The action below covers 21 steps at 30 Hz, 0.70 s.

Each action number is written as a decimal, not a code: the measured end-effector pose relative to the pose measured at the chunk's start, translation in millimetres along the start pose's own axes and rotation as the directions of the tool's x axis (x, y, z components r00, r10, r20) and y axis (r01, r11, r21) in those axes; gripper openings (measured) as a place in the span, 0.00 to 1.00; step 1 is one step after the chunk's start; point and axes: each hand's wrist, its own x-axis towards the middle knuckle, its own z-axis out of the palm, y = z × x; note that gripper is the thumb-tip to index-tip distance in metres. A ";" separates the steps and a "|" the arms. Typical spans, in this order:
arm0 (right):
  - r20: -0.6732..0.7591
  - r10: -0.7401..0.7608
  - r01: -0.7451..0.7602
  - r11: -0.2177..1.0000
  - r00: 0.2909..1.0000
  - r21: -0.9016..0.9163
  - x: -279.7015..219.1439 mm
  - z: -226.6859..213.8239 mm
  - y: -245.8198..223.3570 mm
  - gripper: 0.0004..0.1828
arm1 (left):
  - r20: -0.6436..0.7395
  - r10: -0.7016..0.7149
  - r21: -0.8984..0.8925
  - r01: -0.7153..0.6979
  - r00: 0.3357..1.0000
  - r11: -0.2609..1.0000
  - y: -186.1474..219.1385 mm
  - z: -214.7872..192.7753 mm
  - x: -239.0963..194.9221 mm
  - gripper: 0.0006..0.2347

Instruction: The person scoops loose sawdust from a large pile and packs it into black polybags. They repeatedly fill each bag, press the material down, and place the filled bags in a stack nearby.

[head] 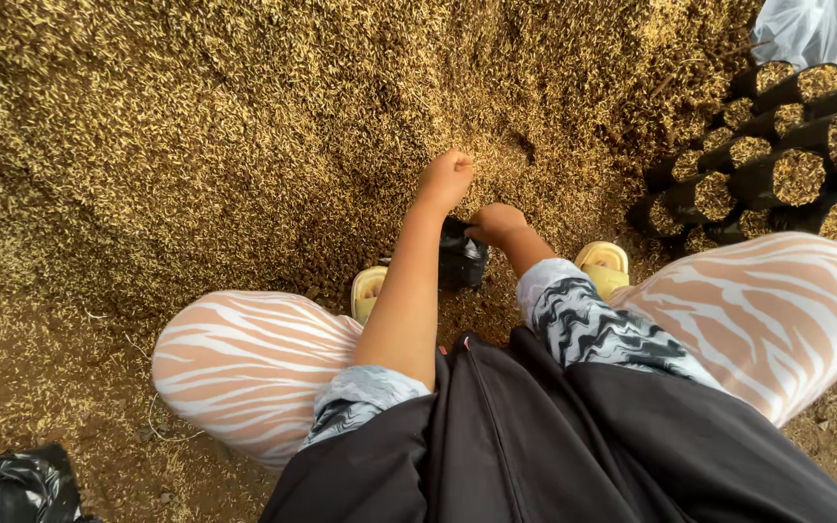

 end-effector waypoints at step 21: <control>-0.089 0.034 0.053 0.586 0.995 0.809 -9.2 13.1 25.2 0.37 | -0.055 -0.430 0.021 0.431 0.901 0.902 -110.6 21.6 -9.1 0.19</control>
